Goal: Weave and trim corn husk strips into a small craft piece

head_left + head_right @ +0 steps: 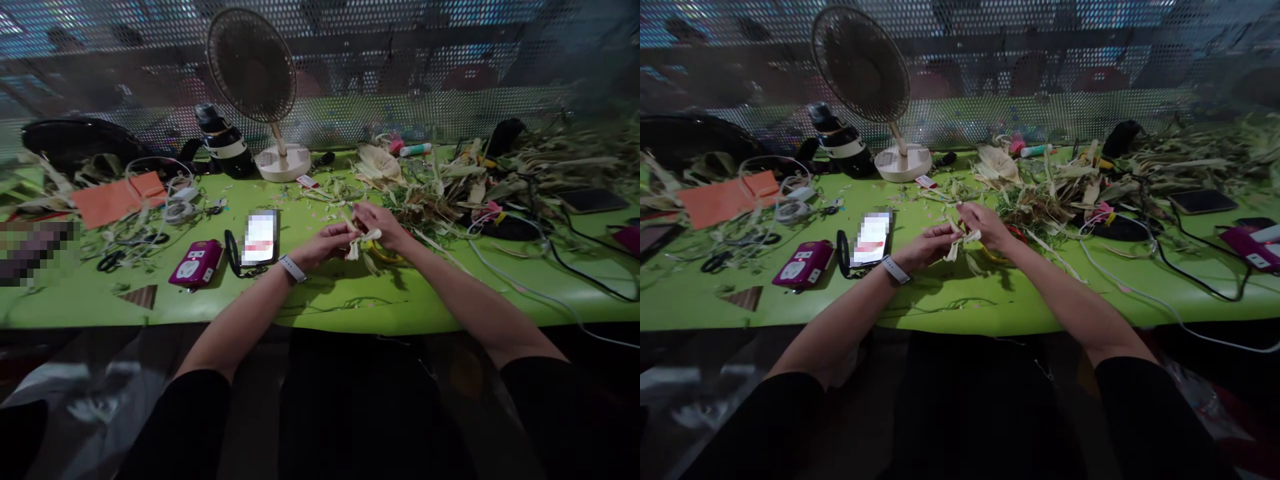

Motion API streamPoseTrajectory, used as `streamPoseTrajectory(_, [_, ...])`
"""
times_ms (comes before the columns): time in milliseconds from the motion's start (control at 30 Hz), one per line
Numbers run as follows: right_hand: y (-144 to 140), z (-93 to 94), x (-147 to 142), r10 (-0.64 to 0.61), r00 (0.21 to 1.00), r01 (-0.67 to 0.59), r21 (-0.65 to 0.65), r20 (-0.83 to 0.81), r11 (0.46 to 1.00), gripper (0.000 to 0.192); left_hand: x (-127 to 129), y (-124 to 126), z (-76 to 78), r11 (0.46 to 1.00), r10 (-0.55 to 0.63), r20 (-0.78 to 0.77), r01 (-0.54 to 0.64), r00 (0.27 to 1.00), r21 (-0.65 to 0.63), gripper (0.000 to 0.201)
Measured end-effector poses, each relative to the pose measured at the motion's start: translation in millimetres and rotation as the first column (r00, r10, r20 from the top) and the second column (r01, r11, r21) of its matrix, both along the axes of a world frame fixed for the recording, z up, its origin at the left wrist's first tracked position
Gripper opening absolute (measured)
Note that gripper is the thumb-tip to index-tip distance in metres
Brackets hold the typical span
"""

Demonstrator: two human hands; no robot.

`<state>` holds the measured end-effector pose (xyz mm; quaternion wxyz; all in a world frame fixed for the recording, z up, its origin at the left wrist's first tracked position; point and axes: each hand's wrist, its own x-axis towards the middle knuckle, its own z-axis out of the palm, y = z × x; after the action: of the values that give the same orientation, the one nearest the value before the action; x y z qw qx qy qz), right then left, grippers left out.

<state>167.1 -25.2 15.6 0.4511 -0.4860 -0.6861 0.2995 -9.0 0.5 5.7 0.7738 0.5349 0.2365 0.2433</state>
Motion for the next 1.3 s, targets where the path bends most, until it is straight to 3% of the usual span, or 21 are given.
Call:
streamPoseTrajectory(100, [-1.0,3.6,7.5,-0.011,0.989,-0.01,-0.149,-0.146,0.989,0.065,1.5,3.3,0.7,0.983,0.178,0.033,-0.179,0.983,0.039,0.039])
streamPoseTrajectory(233, [-1.7,6.7,7.8,-0.017,0.999,0.014,-0.059,-0.051,0.998,0.053,3.7,4.0,4.0,0.95,0.303,0.097,-0.309,0.948,0.052,0.029])
streamPoseTrajectory(333, [-1.0,6.4,4.8,-0.048,0.998,0.047,-0.014,-0.03,0.999,0.05,4.5,3.2,3.9,0.956,0.289,0.087,-0.292,0.953,0.022,0.027])
streamPoseTrajectory(500, [2.1,1.6,4.4,-0.054,0.991,0.031,-0.179,-0.124,0.983,0.053,3.0,2.0,3.1,0.967,0.252,0.015,-0.253,0.968,0.035,0.029])
streamPoseTrajectory(700, [1.7,-2.1,1.0,-0.041,0.999,0.043,0.065,-0.025,0.997,0.047,5.1,3.4,0.8,0.985,0.158,-0.012,-0.158,0.987,-0.065,0.028])
streamPoseTrajectory(900, [0.2,-3.6,-2.0,-0.044,0.998,0.046,0.062,-0.043,0.997,0.043,5.7,2.3,0.6,0.98,0.2,-0.003,-0.2,0.98,-0.022,0.02])
streamPoseTrajectory(1167, [5.5,-8.4,-3.3,-0.223,0.97,0.227,0.04,-0.1,0.973,0.038,4.0,1.4,2.0,0.985,0.137,-0.027,-0.133,0.99,0.11,0.034])
streamPoseTrajectory(1300, [6.7,-4.9,0.0,-0.245,0.96,0.238,-0.063,-0.137,0.969,0.042,3.8,2.8,3.1,0.987,0.113,-0.096,-0.101,0.989,0.121,0.032])
